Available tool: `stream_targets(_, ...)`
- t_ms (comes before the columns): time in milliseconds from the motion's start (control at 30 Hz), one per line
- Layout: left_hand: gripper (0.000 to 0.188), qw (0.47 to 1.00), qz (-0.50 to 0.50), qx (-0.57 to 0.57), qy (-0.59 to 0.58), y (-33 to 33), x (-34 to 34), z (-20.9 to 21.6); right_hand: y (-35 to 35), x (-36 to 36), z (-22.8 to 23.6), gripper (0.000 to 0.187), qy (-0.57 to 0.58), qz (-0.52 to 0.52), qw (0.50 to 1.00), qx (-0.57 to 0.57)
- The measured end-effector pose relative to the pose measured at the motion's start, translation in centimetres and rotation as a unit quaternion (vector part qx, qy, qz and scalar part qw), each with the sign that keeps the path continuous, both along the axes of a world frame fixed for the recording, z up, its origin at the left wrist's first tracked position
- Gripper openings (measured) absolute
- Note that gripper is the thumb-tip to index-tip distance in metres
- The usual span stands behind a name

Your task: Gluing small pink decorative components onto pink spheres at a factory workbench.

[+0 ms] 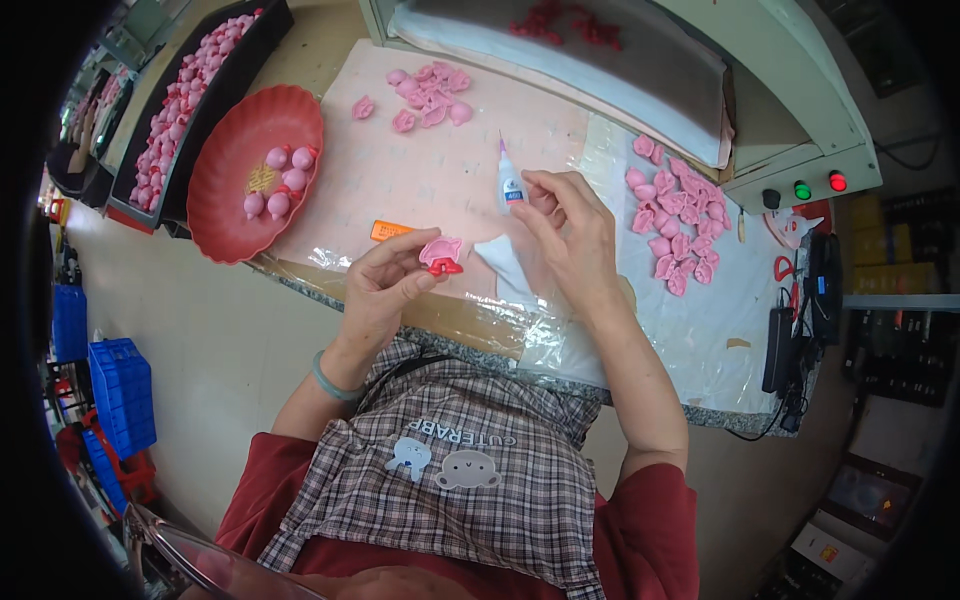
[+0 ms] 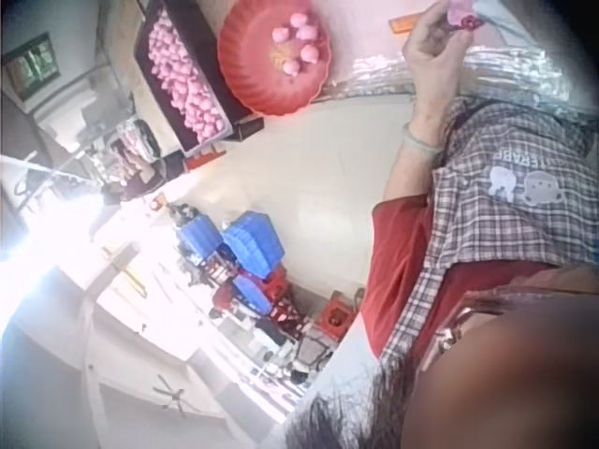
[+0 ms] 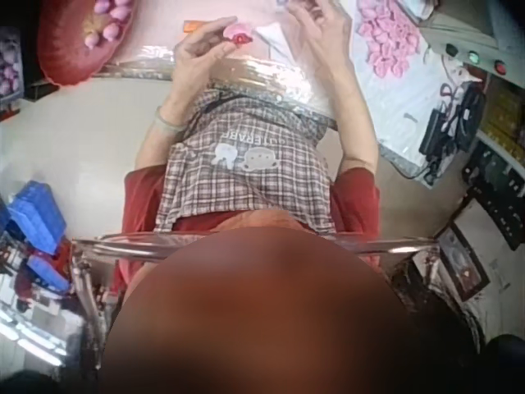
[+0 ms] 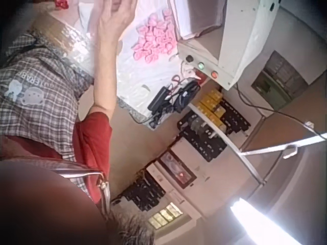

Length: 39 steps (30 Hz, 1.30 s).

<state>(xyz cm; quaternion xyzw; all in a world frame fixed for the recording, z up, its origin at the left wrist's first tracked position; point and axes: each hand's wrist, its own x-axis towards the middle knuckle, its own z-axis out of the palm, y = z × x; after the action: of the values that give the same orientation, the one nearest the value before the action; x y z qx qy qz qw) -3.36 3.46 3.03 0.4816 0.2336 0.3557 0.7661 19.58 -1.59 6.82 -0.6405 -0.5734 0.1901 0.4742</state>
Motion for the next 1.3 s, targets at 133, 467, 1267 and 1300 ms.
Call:
stream_targets(133,0.048,1.0,0.001,-0.006,0.015,-0.3,-0.3,-0.1,3.2,0.6,-1.8,0.043,-0.165,-0.075,0.981,-0.065)
stream_targets(467,0.048,0.998,-0.009,-0.039,-0.05,0.3,-0.6,-0.5,3.3,0.3,-3.2,0.047,-0.239,-0.058,0.965,-0.093)
stream_targets(1267,0.049,0.986,-0.113,-0.079,-0.096,-1.5,1.1,0.7,-5.6,-1.0,1.6,0.042,0.319,-0.007,0.948,0.0)
stream_targets(1300,0.048,0.986,-0.108,-0.083,-0.091,-1.6,1.1,0.7,-5.8,-1.1,1.8,0.041,0.301,-0.007,0.954,-0.005)
